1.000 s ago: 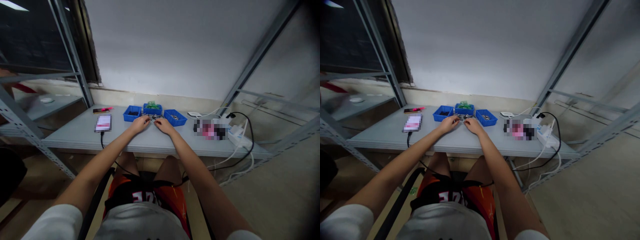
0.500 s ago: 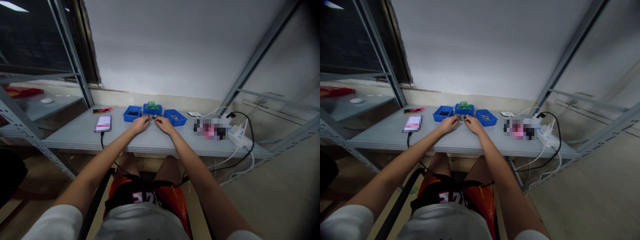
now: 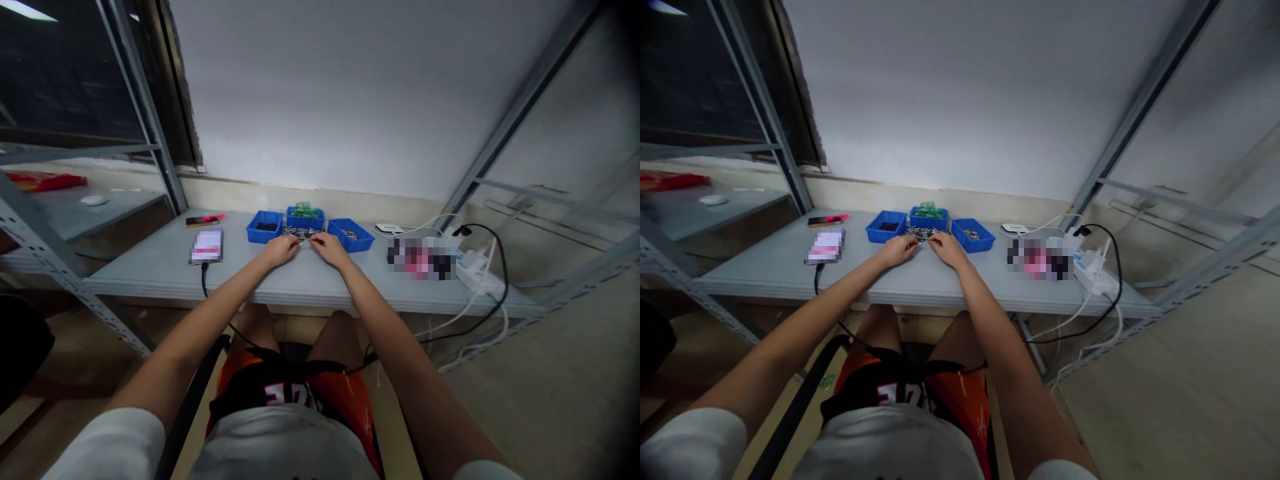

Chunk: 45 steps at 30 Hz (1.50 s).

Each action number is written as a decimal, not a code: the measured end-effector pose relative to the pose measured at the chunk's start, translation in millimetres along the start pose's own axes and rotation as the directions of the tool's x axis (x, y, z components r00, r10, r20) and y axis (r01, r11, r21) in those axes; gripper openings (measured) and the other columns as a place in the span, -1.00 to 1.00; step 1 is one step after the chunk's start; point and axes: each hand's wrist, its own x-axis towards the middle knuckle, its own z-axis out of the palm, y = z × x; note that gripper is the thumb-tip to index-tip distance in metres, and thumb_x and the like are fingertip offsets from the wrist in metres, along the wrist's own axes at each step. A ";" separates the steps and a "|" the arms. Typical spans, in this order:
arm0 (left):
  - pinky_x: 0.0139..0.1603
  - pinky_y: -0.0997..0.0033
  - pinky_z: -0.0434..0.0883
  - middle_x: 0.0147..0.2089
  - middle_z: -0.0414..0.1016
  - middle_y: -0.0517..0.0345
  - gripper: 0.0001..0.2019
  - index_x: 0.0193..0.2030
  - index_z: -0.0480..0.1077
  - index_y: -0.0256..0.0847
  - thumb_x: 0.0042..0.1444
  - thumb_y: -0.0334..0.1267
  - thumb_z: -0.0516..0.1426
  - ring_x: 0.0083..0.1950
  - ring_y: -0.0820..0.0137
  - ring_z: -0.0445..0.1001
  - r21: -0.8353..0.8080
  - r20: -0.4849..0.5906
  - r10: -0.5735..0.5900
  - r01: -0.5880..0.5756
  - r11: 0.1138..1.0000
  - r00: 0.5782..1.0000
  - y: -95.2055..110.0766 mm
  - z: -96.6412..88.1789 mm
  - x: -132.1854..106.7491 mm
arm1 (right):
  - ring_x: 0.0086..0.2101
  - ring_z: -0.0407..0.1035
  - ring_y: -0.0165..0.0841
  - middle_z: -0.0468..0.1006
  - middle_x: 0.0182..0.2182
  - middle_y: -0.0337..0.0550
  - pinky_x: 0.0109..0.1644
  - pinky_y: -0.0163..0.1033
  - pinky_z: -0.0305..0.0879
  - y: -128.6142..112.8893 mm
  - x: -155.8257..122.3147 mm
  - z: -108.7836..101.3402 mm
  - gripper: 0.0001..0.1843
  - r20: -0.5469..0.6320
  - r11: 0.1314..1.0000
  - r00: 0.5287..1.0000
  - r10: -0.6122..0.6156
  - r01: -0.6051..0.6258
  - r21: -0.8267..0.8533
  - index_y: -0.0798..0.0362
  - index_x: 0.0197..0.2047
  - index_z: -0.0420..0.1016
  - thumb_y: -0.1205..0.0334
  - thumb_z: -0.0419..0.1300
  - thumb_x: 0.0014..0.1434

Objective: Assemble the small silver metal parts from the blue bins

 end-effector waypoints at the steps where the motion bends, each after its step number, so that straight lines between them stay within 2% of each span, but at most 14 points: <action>1: -0.13 0.37 0.38 -0.13 0.56 0.02 -0.74 -0.12 0.46 -0.18 0.25 -0.19 -0.02 -0.11 0.25 0.50 -0.001 -0.022 -0.005 0.005 1.000 1.000 0.1 -0.5 0.0 | -0.28 0.39 -0.36 0.57 -0.30 -0.12 -0.12 -0.28 0.25 0.8 -0.1 -0.3 -0.84 0.018 1.000 1.000 -0.002 0.002 -0.019 0.07 -0.24 0.57 0.30 0.14 0.21; 5: -0.12 0.40 0.38 -0.10 0.54 0.03 -0.73 -0.09 0.46 -0.19 0.26 -0.20 -0.02 -0.10 0.28 0.48 -0.025 -0.101 0.010 -0.013 1.000 0.995 0.0 -0.9 0.9 | -0.25 0.41 -0.35 0.59 -0.30 -0.10 -0.11 -0.29 0.24 0.7 -0.8 -1.1 -0.85 0.103 0.998 0.995 0.002 0.005 -0.066 0.08 -0.24 0.59 0.34 0.17 0.19; 9: -0.10 0.40 0.37 -0.09 0.53 0.04 -0.73 -0.09 0.46 -0.18 0.27 -0.20 -0.02 -0.09 0.30 0.47 -0.032 -0.117 0.069 -0.074 0.997 0.991 -0.3 0.5 1.6 | -0.25 0.42 -0.36 0.60 -0.28 -0.13 -0.13 -0.31 0.25 -1.3 -2.3 0.0 -0.86 0.181 0.999 0.983 -0.021 0.028 -0.036 0.07 -0.24 0.59 0.35 0.19 0.17; 12: -0.09 0.40 0.38 -0.08 0.52 0.05 -0.73 -0.09 0.47 -0.18 0.27 -0.19 -0.02 -0.08 0.31 0.46 -0.038 -0.131 0.075 -0.081 0.996 0.989 -0.7 1.0 1.6 | -0.27 0.42 -0.38 0.61 -0.28 -0.14 -0.14 -0.32 0.25 -1.8 -3.0 0.4 -0.86 0.198 1.000 0.980 -0.024 0.027 -0.011 0.07 -0.25 0.59 0.35 0.19 0.17; 14: -0.08 0.40 0.38 -0.08 0.52 0.05 -0.73 -0.09 0.47 -0.19 0.27 -0.20 -0.02 -0.07 0.31 0.46 -0.040 -0.148 0.057 -0.063 0.997 0.987 -1.2 0.9 1.6 | -0.27 0.42 -0.38 0.60 -0.29 -0.14 -0.13 -0.32 0.25 -1.9 -2.7 0.0 -0.85 0.171 1.000 0.985 -0.003 0.005 -0.011 0.07 -0.25 0.59 0.35 0.18 0.18; 17: -0.07 0.39 0.39 -0.08 0.52 0.02 -0.74 -0.10 0.47 -0.20 0.26 -0.21 -0.01 -0.06 0.29 0.46 -0.029 -0.134 0.014 -0.018 0.999 0.991 -2.4 0.4 1.2 | -0.26 0.41 -0.36 0.59 -0.29 -0.12 -0.10 -0.29 0.25 -2.5 -1.1 -0.4 -0.85 0.060 0.999 0.998 0.036 -0.035 -0.010 0.08 -0.25 0.58 0.33 0.16 0.19; 19: -0.06 0.37 0.39 -0.07 0.52 0.01 -0.74 -0.10 0.48 -0.19 0.24 -0.21 0.01 -0.05 0.27 0.46 -0.013 -0.061 0.018 -0.019 1.000 0.998 -3.2 0.4 0.8 | -0.25 0.40 -0.35 0.58 -0.28 -0.11 -0.08 -0.27 0.25 -3.4 -0.2 -0.3 -0.85 0.001 0.999 0.999 0.033 -0.033 -0.002 0.08 -0.24 0.57 0.31 0.15 0.20; 21: -0.04 0.36 0.39 -0.07 0.53 0.01 -0.74 -0.10 0.49 -0.18 0.23 -0.21 0.02 -0.04 0.26 0.47 -0.007 0.024 0.041 -0.041 0.999 0.999 -3.7 1.0 0.4 | -0.26 0.39 -0.36 0.57 -0.29 -0.12 -0.09 -0.27 0.25 -4.9 0.3 0.0 -0.84 -0.019 1.000 1.000 0.012 -0.012 0.006 0.08 -0.25 0.56 0.29 0.14 0.21; 23: -0.03 0.35 0.39 -0.07 0.54 0.01 -0.73 -0.08 0.49 -0.18 0.23 -0.20 0.01 -0.05 0.27 0.48 -0.022 0.066 0.055 -0.054 0.998 0.996 -3.8 2.0 0.3 | -0.28 0.38 -0.37 0.55 -0.30 -0.13 -0.10 -0.27 0.25 -6.6 0.5 -0.1 -0.83 -0.028 1.000 1.000 -0.009 0.009 0.006 0.07 -0.25 0.55 0.28 0.13 0.22; 29: -0.02 0.31 0.40 -0.06 0.55 0.01 -0.71 -0.05 0.49 -0.17 0.24 -0.19 -0.01 -0.05 0.25 0.50 -0.071 0.057 0.080 -0.076 0.995 0.995 -4.0 4.7 1.7 | -0.31 0.35 -0.39 0.53 -0.35 -0.15 -0.15 -0.30 0.23 -9.8 0.8 -2.4 -0.82 -0.065 1.000 0.998 -0.021 0.022 0.013 0.07 -0.28 0.54 0.24 0.12 0.23; 33: 0.00 0.32 0.39 -0.03 0.54 0.00 -0.72 -0.05 0.47 -0.19 0.25 -0.21 -0.01 -0.02 0.25 0.48 -0.041 0.003 0.056 -0.056 0.998 0.998 -4.2 3.8 2.2 | -0.31 0.36 -0.38 0.54 -0.34 -0.15 -0.16 -0.30 0.23 -6.1 0.9 -2.0 -0.84 -0.076 1.000 0.997 0.015 -0.013 0.024 0.08 -0.29 0.54 0.25 0.13 0.21; 35: -0.01 0.34 0.38 -0.05 0.53 0.00 -0.72 -0.06 0.47 -0.19 0.26 -0.21 -0.02 -0.03 0.26 0.47 -0.031 -0.046 0.026 -0.028 0.999 0.999 -3.7 1.9 2.1 | -0.31 0.37 -0.38 0.55 -0.34 -0.15 -0.16 -0.31 0.22 -3.4 0.1 -1.3 -0.85 -0.042 0.999 0.998 0.042 -0.041 0.019 0.08 -0.30 0.54 0.28 0.14 0.20; 40: -0.05 0.37 0.37 -0.09 0.50 0.03 -0.72 -0.10 0.47 -0.21 0.29 -0.20 -0.04 -0.06 0.31 0.45 -0.036 -0.129 0.043 -0.048 0.998 0.991 -0.1 -2.8 0.7 | -0.35 0.39 -0.40 0.58 -0.37 -0.19 -0.22 -0.34 0.21 -3.2 -4.5 -0.7 -0.87 0.185 0.998 0.981 0.059 -0.065 0.026 0.08 -0.31 0.54 0.32 0.15 0.17; 45: -0.05 0.39 0.37 -0.09 0.48 0.04 -0.72 -0.09 0.46 -0.19 0.29 -0.20 -0.05 -0.07 0.32 0.44 -0.047 -0.147 0.055 -0.062 0.997 0.988 2.0 -4.6 -0.6 | -0.34 0.39 -0.40 0.58 -0.35 -0.17 -0.21 -0.34 0.21 -5.5 -5.2 -1.0 -0.84 0.159 0.997 0.985 0.060 -0.066 0.031 0.08 -0.29 0.53 0.31 0.11 0.20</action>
